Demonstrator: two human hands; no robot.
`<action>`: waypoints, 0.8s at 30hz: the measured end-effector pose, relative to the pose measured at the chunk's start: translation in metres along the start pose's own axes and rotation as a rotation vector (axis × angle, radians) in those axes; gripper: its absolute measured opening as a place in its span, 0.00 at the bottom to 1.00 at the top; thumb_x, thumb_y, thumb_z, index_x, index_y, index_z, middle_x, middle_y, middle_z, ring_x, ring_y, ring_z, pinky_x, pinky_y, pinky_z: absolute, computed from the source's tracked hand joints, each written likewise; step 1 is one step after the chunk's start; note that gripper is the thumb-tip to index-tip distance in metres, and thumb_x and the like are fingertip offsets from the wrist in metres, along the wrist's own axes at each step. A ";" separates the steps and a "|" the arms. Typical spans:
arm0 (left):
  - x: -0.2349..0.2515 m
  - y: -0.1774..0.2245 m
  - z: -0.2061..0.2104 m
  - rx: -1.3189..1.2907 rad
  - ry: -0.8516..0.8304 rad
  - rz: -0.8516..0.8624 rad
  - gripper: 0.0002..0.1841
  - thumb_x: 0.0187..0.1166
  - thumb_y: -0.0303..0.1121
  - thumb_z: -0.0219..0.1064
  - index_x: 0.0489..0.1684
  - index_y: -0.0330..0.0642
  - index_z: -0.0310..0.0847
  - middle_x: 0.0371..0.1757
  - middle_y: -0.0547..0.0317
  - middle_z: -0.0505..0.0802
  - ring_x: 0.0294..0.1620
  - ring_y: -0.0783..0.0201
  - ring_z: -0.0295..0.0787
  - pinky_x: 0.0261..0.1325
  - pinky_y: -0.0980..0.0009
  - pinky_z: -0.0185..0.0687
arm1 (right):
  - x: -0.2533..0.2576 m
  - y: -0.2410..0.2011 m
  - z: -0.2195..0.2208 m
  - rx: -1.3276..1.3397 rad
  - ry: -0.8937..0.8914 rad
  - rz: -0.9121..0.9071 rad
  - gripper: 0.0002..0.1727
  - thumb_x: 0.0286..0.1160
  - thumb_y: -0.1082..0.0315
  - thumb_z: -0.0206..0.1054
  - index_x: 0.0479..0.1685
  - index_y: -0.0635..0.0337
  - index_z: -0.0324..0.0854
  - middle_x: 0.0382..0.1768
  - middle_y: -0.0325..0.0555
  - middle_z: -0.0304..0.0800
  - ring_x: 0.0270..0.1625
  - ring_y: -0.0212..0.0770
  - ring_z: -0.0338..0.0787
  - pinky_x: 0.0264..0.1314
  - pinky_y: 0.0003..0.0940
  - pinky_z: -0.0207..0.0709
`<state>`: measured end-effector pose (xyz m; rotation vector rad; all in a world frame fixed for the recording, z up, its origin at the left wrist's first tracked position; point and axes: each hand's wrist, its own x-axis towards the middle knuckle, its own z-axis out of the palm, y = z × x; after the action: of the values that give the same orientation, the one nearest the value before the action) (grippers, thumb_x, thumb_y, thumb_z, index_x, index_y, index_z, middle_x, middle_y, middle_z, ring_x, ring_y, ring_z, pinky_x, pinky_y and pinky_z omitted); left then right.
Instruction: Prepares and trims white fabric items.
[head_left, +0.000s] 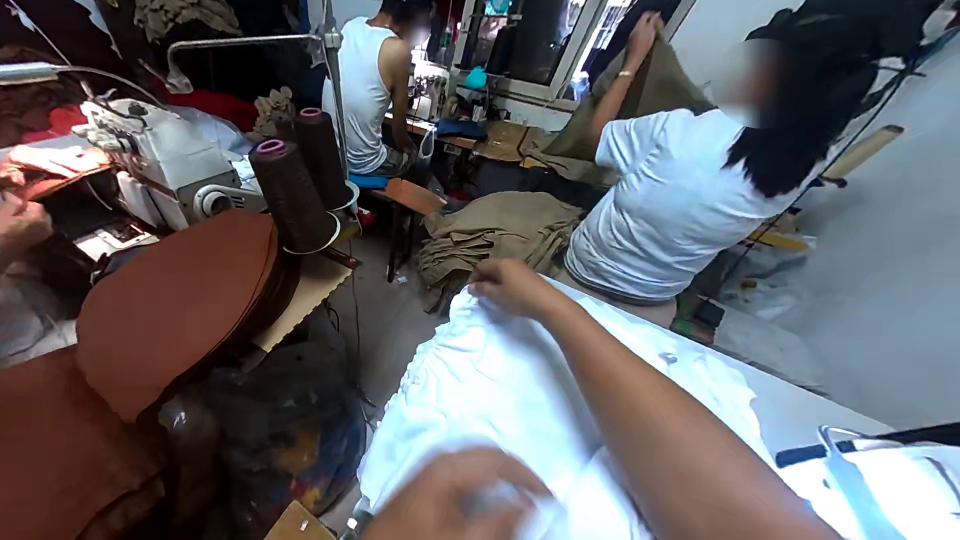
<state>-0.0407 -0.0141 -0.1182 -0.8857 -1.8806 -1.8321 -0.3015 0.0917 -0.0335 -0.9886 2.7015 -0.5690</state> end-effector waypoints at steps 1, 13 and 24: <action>-0.002 -0.011 -0.022 0.266 0.166 -0.128 0.13 0.84 0.34 0.62 0.53 0.37 0.89 0.53 0.55 0.94 0.58 0.67 0.89 0.65 0.66 0.83 | -0.007 0.004 -0.006 0.047 0.048 -0.018 0.13 0.87 0.69 0.62 0.55 0.70 0.85 0.48 0.62 0.90 0.51 0.55 0.90 0.60 0.56 0.81; -0.016 -0.038 -0.040 0.560 0.485 -0.633 0.11 0.79 0.41 0.70 0.45 0.44 0.90 0.37 0.64 0.92 0.35 0.72 0.88 0.41 0.71 0.86 | -0.082 0.012 -0.066 0.131 0.152 -0.234 0.04 0.76 0.74 0.71 0.39 0.64 0.92 0.38 0.45 0.86 0.39 0.32 0.83 0.45 0.28 0.78; -0.020 0.005 -0.035 0.601 0.497 -0.571 0.10 0.81 0.41 0.67 0.41 0.50 0.93 0.35 0.70 0.92 0.33 0.79 0.87 0.37 0.79 0.84 | -0.124 0.014 -0.074 -0.099 0.233 -0.430 0.05 0.70 0.68 0.76 0.40 0.55 0.96 0.32 0.41 0.83 0.37 0.35 0.82 0.42 0.32 0.78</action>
<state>-0.0286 -0.0524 -0.1248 0.3112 -2.2520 -1.3955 -0.2401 0.2037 0.0347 -1.6446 2.7417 -0.6645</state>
